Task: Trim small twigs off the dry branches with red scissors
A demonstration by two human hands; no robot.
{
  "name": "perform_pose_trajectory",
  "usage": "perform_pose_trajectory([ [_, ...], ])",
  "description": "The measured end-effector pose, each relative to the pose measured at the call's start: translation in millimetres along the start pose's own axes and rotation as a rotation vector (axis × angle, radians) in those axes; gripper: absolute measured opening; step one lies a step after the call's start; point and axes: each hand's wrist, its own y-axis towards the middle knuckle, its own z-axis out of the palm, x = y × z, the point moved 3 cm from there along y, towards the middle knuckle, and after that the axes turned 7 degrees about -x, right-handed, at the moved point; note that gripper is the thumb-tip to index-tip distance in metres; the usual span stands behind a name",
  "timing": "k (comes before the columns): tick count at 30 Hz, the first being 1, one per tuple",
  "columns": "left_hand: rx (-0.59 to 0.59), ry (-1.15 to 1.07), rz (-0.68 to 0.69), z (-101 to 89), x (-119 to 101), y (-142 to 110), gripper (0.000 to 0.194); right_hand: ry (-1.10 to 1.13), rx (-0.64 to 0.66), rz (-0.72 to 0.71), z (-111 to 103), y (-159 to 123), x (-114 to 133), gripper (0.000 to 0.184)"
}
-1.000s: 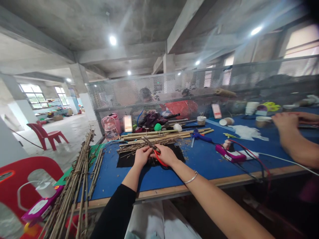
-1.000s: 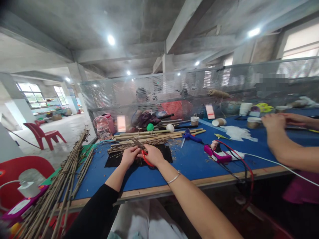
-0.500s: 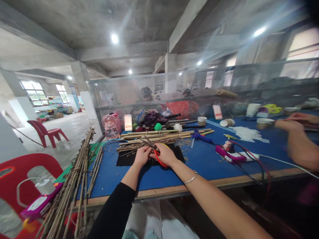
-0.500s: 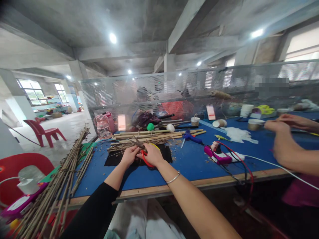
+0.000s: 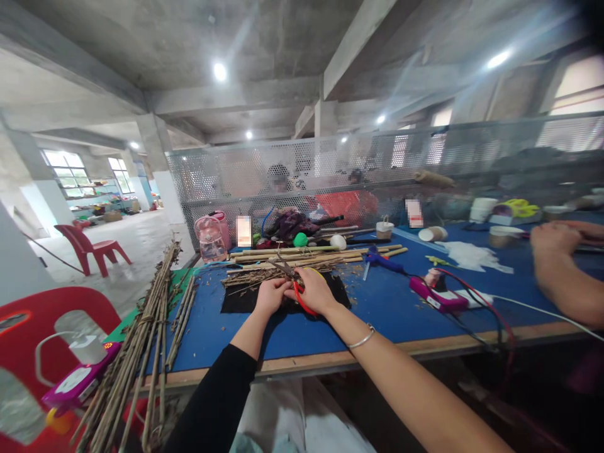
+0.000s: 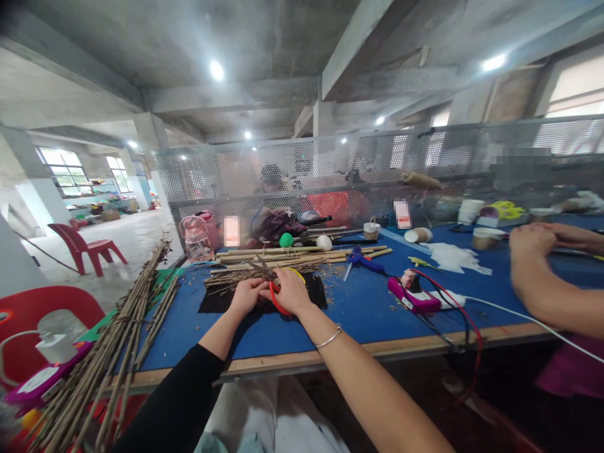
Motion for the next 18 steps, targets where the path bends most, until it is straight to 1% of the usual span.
perform_pose_trajectory([
  [4,0.025,-0.045,-0.048,2.7,-2.2,-1.4,0.029,0.005,-0.019,-0.025,2.1,-1.3,-0.4,0.061],
  [7,0.029,-0.062,-0.055,3.8,-2.5,-2.0,0.029,0.010,-0.020,-0.033,2.6,-1.2,-0.3,0.062],
  [12,0.036,-0.075,-0.043,3.9,0.8,-0.8,0.030,0.004,-0.016,-0.024,2.1,0.0,-0.5,0.058],
  [16,0.035,-0.017,0.005,3.1,1.3,-0.3,0.029,-0.013,-0.021,-0.013,0.5,-0.5,-0.7,0.059],
  [18,0.037,-0.001,0.005,3.3,1.5,-0.5,0.028,-0.022,-0.014,-0.005,0.0,-1.2,-0.6,0.060],
])
